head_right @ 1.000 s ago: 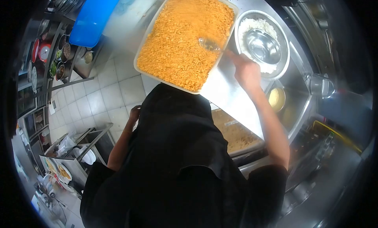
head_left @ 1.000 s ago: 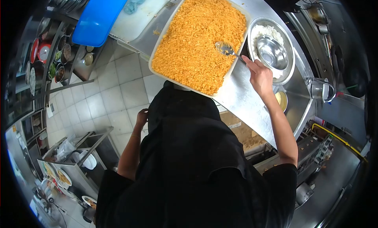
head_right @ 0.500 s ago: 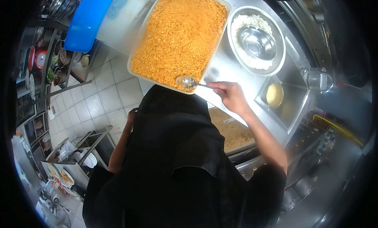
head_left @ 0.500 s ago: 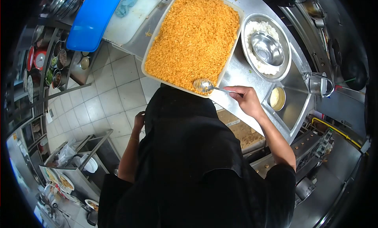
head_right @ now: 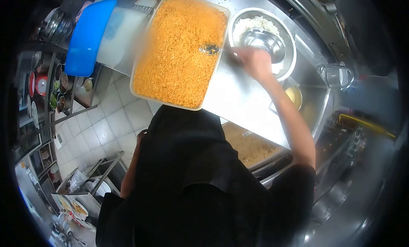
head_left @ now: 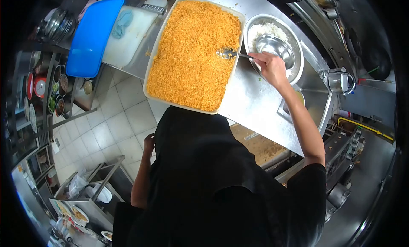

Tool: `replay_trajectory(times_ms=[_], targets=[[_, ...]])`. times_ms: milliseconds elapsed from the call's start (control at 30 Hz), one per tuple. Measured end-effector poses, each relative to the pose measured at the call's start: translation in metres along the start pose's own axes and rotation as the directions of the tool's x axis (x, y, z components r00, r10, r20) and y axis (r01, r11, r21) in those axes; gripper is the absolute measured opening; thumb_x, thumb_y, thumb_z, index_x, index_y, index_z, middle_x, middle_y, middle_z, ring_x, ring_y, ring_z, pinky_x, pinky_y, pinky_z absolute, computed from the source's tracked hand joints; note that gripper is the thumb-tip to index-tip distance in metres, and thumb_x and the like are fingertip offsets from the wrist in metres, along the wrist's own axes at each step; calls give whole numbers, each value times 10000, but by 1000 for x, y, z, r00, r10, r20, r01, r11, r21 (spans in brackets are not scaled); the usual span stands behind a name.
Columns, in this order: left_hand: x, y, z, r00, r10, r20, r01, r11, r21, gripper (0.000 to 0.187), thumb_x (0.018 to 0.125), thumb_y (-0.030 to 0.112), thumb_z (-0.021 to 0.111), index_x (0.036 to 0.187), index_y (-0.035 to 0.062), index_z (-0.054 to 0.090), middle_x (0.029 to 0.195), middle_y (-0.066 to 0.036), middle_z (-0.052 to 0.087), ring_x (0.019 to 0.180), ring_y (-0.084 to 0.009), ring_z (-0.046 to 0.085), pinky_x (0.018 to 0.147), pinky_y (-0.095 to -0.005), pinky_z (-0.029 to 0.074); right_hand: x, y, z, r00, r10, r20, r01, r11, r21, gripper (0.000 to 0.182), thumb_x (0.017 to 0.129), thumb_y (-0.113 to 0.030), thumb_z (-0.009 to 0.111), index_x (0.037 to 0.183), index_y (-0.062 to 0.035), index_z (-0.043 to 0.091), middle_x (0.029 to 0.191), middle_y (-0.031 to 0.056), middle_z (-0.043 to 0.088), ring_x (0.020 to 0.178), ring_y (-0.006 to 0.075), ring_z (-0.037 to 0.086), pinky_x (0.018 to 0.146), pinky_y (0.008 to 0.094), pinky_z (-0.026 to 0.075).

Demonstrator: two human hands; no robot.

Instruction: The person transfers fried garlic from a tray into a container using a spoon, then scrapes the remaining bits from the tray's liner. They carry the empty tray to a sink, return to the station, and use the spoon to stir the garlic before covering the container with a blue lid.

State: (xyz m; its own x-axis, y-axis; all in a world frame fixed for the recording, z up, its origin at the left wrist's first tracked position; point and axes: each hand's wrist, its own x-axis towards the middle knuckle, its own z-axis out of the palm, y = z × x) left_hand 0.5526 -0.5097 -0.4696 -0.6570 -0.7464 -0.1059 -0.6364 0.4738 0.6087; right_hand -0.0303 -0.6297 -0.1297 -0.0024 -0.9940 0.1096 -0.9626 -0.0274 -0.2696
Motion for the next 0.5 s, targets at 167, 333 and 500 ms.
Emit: replay_trajectory(times_ms=[167,333,500], targets=[[-4,26,-9,841,-509,183,516,654,-553,211,839,66,519,1027,45,615,767,-48,640,549,-97,579,463,-258,481,27,18,-2,999,44,-2,-44,996,-82,234,828,-147,581,1030,-215,677,722,64,589,640,285,578,575,389,445],[3,38,-22,771,-581,260,590,499,-634,249,859,99,497,1090,45,574,728,-50,627,562,-104,575,474,-246,474,53,31,-2,999,28,-36,-31,995,-96,237,832,-132,574,1032,-206,675,726,82,584,663,305,579,603,407,454],[17,41,-29,678,-672,298,673,404,-620,262,848,81,497,1094,32,572,764,-60,633,590,-106,590,474,-252,482,77,61,11,996,-33,-78,28,997,-71,246,830,-88,557,1040,-154,667,859,100,637,746,316,595,669,404,469]])
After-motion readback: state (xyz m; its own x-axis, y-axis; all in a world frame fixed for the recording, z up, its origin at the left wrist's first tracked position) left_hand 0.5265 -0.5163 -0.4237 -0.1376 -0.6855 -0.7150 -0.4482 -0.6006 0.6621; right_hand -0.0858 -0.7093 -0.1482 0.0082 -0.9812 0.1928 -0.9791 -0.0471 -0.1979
